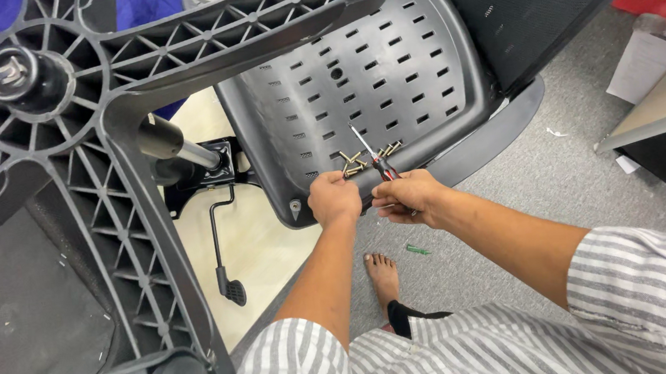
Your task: The person uses a screwdriver to fasten screws into the underside of an overturned office chair seat, securing the armrest brackets. They repeatedly pick up screws from a nearby chair and tighten them into place.
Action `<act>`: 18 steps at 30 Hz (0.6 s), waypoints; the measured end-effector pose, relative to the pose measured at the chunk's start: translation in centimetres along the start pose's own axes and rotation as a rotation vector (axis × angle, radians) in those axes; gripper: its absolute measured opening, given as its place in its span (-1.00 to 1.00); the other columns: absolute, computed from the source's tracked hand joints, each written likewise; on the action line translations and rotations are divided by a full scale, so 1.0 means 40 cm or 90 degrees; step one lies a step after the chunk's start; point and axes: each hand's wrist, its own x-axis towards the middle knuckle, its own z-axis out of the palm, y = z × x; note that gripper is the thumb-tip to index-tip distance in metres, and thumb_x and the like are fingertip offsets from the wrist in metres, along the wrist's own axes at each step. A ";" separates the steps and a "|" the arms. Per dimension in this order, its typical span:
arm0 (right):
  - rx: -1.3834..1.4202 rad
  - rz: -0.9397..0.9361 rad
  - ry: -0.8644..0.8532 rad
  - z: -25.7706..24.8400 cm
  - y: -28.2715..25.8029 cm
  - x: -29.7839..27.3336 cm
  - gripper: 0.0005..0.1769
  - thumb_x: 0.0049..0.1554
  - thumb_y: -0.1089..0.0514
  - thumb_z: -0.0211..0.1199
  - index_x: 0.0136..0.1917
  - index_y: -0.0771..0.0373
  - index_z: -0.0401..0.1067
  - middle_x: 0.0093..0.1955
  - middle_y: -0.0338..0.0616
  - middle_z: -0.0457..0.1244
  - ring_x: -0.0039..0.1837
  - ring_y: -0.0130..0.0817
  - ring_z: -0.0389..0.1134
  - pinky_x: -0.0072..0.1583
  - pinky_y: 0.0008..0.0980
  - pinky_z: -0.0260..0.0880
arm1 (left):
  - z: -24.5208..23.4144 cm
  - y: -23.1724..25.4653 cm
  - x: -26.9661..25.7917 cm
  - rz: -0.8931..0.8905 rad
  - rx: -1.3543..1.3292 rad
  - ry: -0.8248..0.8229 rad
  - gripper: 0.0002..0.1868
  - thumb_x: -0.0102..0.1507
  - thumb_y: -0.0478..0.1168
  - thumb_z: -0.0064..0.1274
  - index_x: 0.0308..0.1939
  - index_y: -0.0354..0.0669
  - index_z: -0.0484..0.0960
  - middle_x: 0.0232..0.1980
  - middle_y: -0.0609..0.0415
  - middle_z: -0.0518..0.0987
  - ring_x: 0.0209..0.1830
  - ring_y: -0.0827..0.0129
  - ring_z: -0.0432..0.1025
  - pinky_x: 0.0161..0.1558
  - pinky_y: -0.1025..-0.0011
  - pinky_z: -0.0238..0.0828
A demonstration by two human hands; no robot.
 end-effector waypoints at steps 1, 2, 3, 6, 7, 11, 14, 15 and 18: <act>0.002 0.000 0.011 -0.003 0.000 0.009 -0.83 0.10 0.10 0.35 -0.08 0.15 0.45 -0.08 -0.23 0.44 -0.13 -0.42 0.46 -0.01 -0.33 0.51 | 0.005 0.004 0.005 -0.009 0.007 0.013 -0.68 0.15 -0.30 0.16 -0.01 -0.10 0.71 0.00 0.04 0.71 0.00 0.21 0.59 0.09 0.30 0.47; 0.004 0.000 0.020 -0.005 0.001 0.018 -0.84 0.10 0.09 0.35 -0.08 0.14 0.45 -0.07 -0.24 0.43 -0.12 -0.44 0.46 0.00 -0.33 0.52 | 0.011 0.008 0.008 -0.018 0.014 0.028 -0.68 0.14 -0.30 0.18 0.00 -0.10 0.70 0.00 0.02 0.70 0.01 0.18 0.59 0.10 0.29 0.48; 0.006 0.000 0.029 -0.007 0.001 0.024 -0.84 0.11 0.08 0.35 -0.07 0.13 0.45 -0.06 -0.25 0.43 -0.12 -0.46 0.45 0.00 -0.34 0.52 | 0.015 0.011 0.010 -0.027 0.021 0.042 -0.67 0.14 -0.30 0.19 0.00 -0.09 0.69 0.00 0.00 0.70 0.03 0.15 0.59 0.11 0.28 0.48; 0.057 0.002 0.054 -0.019 -0.010 0.029 -0.84 0.12 0.10 0.34 -0.06 0.13 0.43 -0.04 -0.25 0.44 -0.13 -0.46 0.45 -0.02 -0.36 0.53 | 0.019 0.021 0.015 0.046 0.136 0.024 -0.68 0.20 -0.33 0.13 0.03 -0.03 0.71 0.09 -0.04 0.65 0.07 0.07 0.56 0.09 0.20 0.49; 0.060 0.002 0.051 -0.025 -0.014 0.026 -0.85 0.12 0.10 0.33 -0.06 0.13 0.43 -0.04 -0.25 0.44 -0.13 -0.46 0.45 -0.02 -0.37 0.53 | 0.019 0.025 0.019 0.084 0.181 0.013 -0.70 0.21 -0.34 0.12 0.02 -0.04 0.69 0.10 -0.03 0.63 0.08 0.05 0.54 0.08 0.18 0.48; 0.083 0.012 0.043 -0.046 -0.035 0.000 -0.86 0.15 0.10 0.30 -0.04 0.13 0.44 -0.05 -0.23 0.47 -0.12 -0.47 0.46 -0.05 -0.42 0.52 | 0.011 0.041 0.049 0.211 0.354 -0.050 -0.79 0.27 -0.35 0.06 -0.04 -0.08 0.66 0.11 -0.03 0.59 0.09 0.02 0.52 0.04 0.12 0.48; 0.089 0.023 0.029 -0.059 -0.034 -0.018 -0.85 0.16 0.08 0.26 -0.01 0.13 0.47 -0.05 -0.23 0.48 -0.11 -0.49 0.47 -0.06 -0.43 0.52 | 0.013 0.043 0.067 0.304 0.481 -0.083 -0.84 0.29 -0.36 0.06 -0.07 -0.12 0.63 0.08 -0.05 0.58 0.07 0.03 0.53 0.00 0.13 0.52; 0.088 0.025 0.022 -0.061 -0.034 -0.021 -0.84 0.17 0.07 0.24 0.00 0.13 0.48 -0.06 -0.24 0.49 -0.11 -0.50 0.48 -0.06 -0.43 0.52 | 0.012 0.044 0.073 0.339 0.524 -0.089 -0.85 0.28 -0.36 0.07 -0.08 -0.14 0.63 0.06 -0.06 0.58 0.06 0.03 0.54 -0.02 0.14 0.53; 0.101 0.014 0.018 -0.059 -0.037 -0.021 -0.82 0.17 0.08 0.24 0.02 0.15 0.48 -0.05 -0.21 0.49 -0.12 -0.49 0.48 -0.06 -0.43 0.52 | 0.001 0.045 0.097 0.354 0.561 -0.131 -0.84 0.25 -0.35 0.10 -0.09 -0.14 0.62 0.01 -0.09 0.60 0.07 0.01 0.53 0.00 0.16 0.52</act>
